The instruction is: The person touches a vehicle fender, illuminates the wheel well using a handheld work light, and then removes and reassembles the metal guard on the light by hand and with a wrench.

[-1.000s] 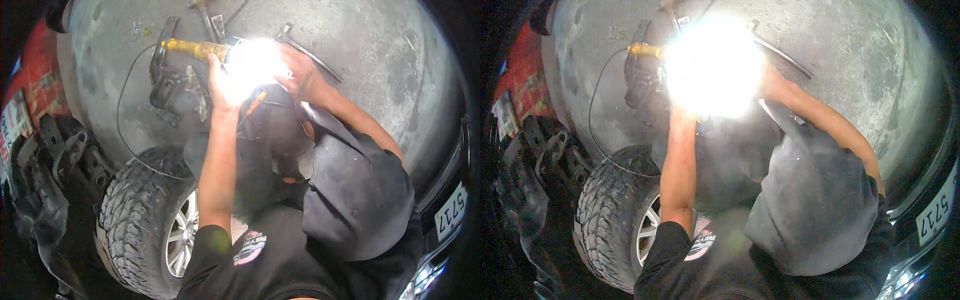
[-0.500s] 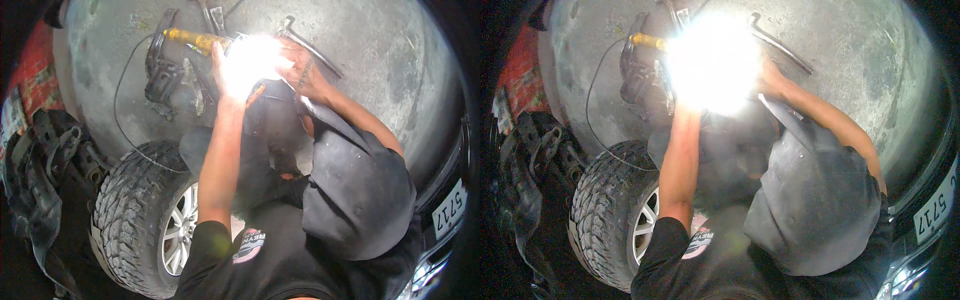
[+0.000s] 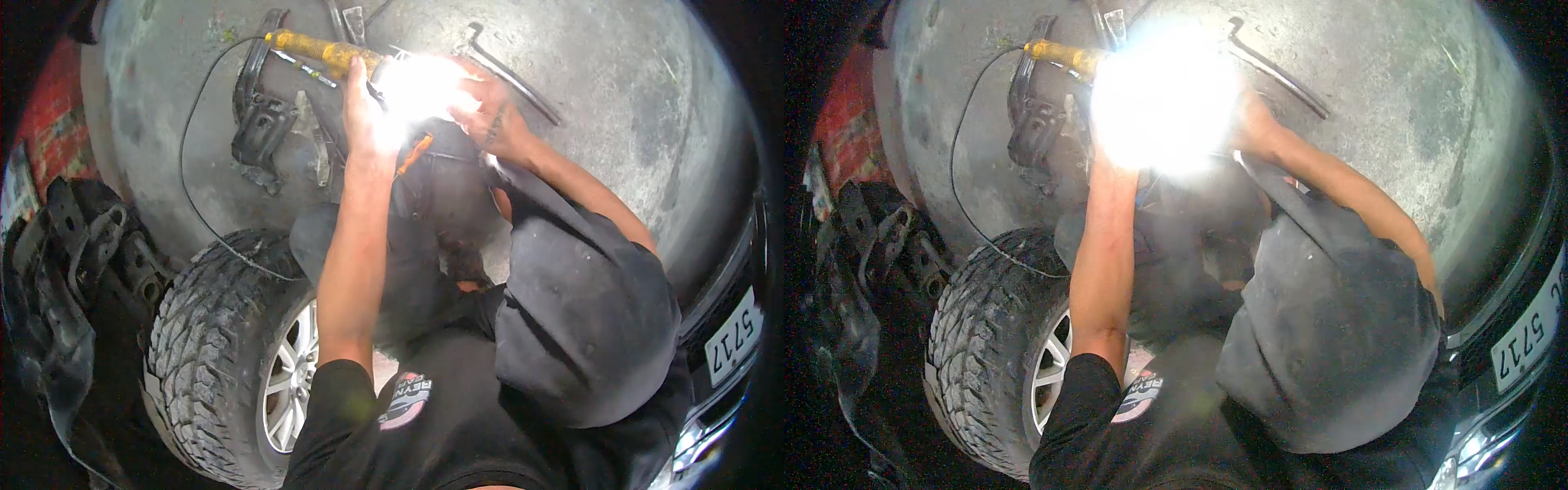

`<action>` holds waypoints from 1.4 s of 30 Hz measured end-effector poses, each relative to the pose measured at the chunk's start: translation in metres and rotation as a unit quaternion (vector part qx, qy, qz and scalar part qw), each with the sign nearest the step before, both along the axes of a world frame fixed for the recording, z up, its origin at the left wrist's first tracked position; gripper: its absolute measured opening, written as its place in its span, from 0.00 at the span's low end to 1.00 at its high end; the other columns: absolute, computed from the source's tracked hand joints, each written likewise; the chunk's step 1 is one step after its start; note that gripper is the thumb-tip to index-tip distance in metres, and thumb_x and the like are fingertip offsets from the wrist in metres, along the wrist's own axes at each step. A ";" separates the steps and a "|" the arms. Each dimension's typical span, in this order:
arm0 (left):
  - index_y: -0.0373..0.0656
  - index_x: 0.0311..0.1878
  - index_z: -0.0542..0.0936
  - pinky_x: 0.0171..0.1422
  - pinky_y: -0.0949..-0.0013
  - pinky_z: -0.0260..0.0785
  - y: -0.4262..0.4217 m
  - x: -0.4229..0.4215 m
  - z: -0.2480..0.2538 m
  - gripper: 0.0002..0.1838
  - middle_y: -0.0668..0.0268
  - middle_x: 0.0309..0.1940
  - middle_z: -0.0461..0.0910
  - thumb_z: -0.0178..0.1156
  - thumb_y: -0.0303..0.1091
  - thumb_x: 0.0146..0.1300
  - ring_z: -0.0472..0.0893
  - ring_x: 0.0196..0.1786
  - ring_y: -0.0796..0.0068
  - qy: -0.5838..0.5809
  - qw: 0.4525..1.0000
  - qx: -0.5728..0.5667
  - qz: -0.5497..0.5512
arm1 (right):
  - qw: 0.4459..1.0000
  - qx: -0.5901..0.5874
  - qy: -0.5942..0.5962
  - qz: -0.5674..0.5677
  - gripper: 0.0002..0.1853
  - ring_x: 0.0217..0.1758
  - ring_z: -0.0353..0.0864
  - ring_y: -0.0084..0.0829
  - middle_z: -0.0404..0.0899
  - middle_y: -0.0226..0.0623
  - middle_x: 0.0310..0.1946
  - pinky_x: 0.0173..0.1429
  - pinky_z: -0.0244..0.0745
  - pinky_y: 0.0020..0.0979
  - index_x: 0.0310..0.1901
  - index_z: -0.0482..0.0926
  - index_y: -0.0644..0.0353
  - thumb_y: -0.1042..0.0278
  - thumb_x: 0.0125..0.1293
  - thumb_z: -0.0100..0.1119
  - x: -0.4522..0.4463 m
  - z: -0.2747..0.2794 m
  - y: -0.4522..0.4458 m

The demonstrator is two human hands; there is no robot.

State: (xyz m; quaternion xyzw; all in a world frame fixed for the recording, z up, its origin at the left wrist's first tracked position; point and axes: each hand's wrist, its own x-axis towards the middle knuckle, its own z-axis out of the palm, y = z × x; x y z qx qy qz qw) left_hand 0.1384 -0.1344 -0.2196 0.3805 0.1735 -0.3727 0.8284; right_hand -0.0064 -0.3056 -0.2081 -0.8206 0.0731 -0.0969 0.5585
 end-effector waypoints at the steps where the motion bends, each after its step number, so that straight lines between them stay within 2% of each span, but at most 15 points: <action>1: 0.36 0.67 0.70 0.62 0.57 0.78 -0.001 0.001 -0.002 0.29 0.57 0.56 0.78 0.59 0.51 0.77 0.81 0.57 0.62 -0.006 1.000 0.015 0.009 | 0.998 -0.054 -0.026 -0.005 0.18 0.69 0.77 0.47 0.74 0.51 0.70 0.72 0.71 0.41 0.58 0.82 0.65 0.67 0.70 0.60 -0.001 -0.009 -0.003; 3: 0.36 0.67 0.70 0.62 0.58 0.78 -0.004 0.002 0.000 0.28 0.56 0.56 0.78 0.59 0.50 0.77 0.81 0.56 0.62 -0.013 0.999 0.027 0.016 | 0.992 -0.110 -0.054 -0.012 0.19 0.69 0.77 0.45 0.75 0.50 0.70 0.72 0.72 0.40 0.60 0.81 0.65 0.67 0.71 0.59 0.002 -0.022 -0.007; 6: 0.36 0.66 0.70 0.58 0.57 0.80 -0.005 -0.005 0.023 0.27 0.55 0.55 0.79 0.57 0.50 0.79 0.82 0.54 0.62 -0.006 0.998 0.049 0.029 | 0.996 -0.019 -0.004 -0.090 0.22 0.70 0.76 0.42 0.76 0.48 0.69 0.72 0.71 0.38 0.64 0.78 0.65 0.66 0.71 0.59 0.003 -0.026 -0.012; 9: 0.35 0.66 0.69 0.55 0.56 0.81 -0.024 -0.011 0.121 0.26 0.54 0.54 0.79 0.54 0.49 0.80 0.83 0.53 0.62 0.011 0.991 0.133 -0.028 | 0.969 0.227 0.055 -0.086 0.22 0.70 0.76 0.41 0.79 0.47 0.66 0.74 0.69 0.39 0.64 0.78 0.65 0.66 0.73 0.59 0.013 0.026 -0.023; 10: 0.35 0.66 0.69 0.54 0.56 0.81 -0.027 -0.009 0.127 0.26 0.55 0.54 0.79 0.53 0.48 0.80 0.84 0.53 0.63 0.032 0.987 0.155 -0.027 | 0.970 0.216 0.079 -0.074 0.21 0.70 0.77 0.40 0.80 0.46 0.64 0.74 0.69 0.38 0.63 0.79 0.66 0.65 0.73 0.59 0.013 0.033 -0.025; 12: 0.35 0.66 0.69 0.53 0.57 0.82 -0.018 -0.007 0.107 0.25 0.55 0.54 0.79 0.53 0.48 0.81 0.84 0.52 0.63 0.054 0.982 0.179 -0.024 | 0.971 0.207 0.104 -0.060 0.21 0.69 0.77 0.39 0.81 0.45 0.63 0.74 0.69 0.38 0.62 0.79 0.67 0.65 0.73 0.58 0.009 0.020 -0.021; 15: 0.34 0.64 0.71 0.53 0.61 0.81 0.004 0.002 0.014 0.24 0.57 0.53 0.79 0.52 0.47 0.81 0.84 0.52 0.66 -0.184 0.950 0.233 -0.093 | 0.999 -0.021 0.045 -0.022 0.20 0.63 0.81 0.36 0.82 0.46 0.60 0.69 0.73 0.36 0.60 0.80 0.68 0.65 0.72 0.57 0.006 -0.008 -0.015; 18: 0.33 0.62 0.72 0.53 0.64 0.80 0.013 0.002 -0.006 0.22 0.59 0.51 0.79 0.53 0.45 0.81 0.83 0.51 0.68 -0.067 0.991 0.112 -0.019 | 0.994 0.090 0.013 0.064 0.19 0.54 0.81 0.32 0.83 0.45 0.55 0.61 0.76 0.32 0.58 0.80 0.69 0.67 0.72 0.56 0.016 0.024 -0.019; 20: 0.34 0.61 0.72 0.54 0.64 0.79 0.015 0.002 -0.005 0.21 0.60 0.50 0.78 0.54 0.43 0.81 0.82 0.51 0.69 -0.068 0.994 0.085 -0.027 | 0.993 0.103 0.053 0.018 0.18 0.49 0.80 0.30 0.83 0.43 0.51 0.56 0.76 0.31 0.57 0.80 0.69 0.67 0.71 0.56 0.006 -0.014 -0.012; 27: 0.36 0.63 0.71 0.56 0.63 0.79 0.015 -0.003 0.000 0.20 0.61 0.52 0.76 0.55 0.43 0.81 0.81 0.53 0.69 -0.061 0.996 0.064 0.004 | 0.990 0.132 0.055 -0.001 0.21 0.44 0.79 0.28 0.84 0.41 0.46 0.50 0.77 0.31 0.62 0.77 0.68 0.65 0.71 0.57 -0.001 -0.024 -0.010; 30: 0.37 0.65 0.69 0.60 0.61 0.78 0.008 -0.002 0.009 0.21 0.60 0.55 0.75 0.55 0.43 0.80 0.80 0.55 0.67 -0.060 0.997 0.049 -0.003 | 0.990 0.039 0.119 0.060 0.29 0.52 0.81 0.32 0.84 0.44 0.54 0.58 0.77 0.34 0.70 0.72 0.66 0.62 0.71 0.60 -0.013 -0.042 -0.012; 33: 0.37 0.67 0.69 0.64 0.58 0.76 -0.019 -0.010 0.077 0.24 0.58 0.58 0.76 0.54 0.46 0.80 0.80 0.59 0.64 -0.046 0.990 0.127 0.048 | 0.994 0.057 0.083 0.038 0.36 0.64 0.79 0.38 0.79 0.48 0.64 0.69 0.73 0.39 0.75 0.66 0.64 0.62 0.68 0.64 -0.018 -0.059 -0.013; 35: 0.37 0.68 0.69 0.69 0.57 0.73 -0.014 -0.010 0.073 0.27 0.57 0.59 0.76 0.52 0.52 0.81 0.78 0.63 0.62 -0.034 0.990 0.134 0.033 | 0.981 0.152 0.117 0.041 0.40 0.75 0.71 0.40 0.74 0.48 0.70 0.77 0.65 0.42 0.78 0.64 0.61 0.65 0.64 0.66 -0.010 -0.022 -0.014; 39: 0.36 0.72 0.68 0.75 0.56 0.66 0.001 -0.008 0.053 0.37 0.55 0.63 0.74 0.46 0.63 0.80 0.74 0.69 0.60 0.018 0.999 0.041 -0.021 | 0.986 0.144 0.068 0.042 0.43 0.78 0.68 0.40 0.71 0.47 0.74 0.80 0.62 0.43 0.79 0.62 0.58 0.65 0.62 0.67 0.010 0.041 -0.018; 42: 0.36 0.77 0.64 0.78 0.57 0.62 -0.002 -0.012 0.073 0.46 0.55 0.67 0.72 0.40 0.72 0.77 0.70 0.73 0.61 0.010 0.993 0.110 -0.041 | 0.947 0.302 0.110 0.025 0.47 0.81 0.63 0.39 0.67 0.45 0.76 0.82 0.59 0.44 0.81 0.58 0.56 0.66 0.60 0.66 0.012 0.057 -0.018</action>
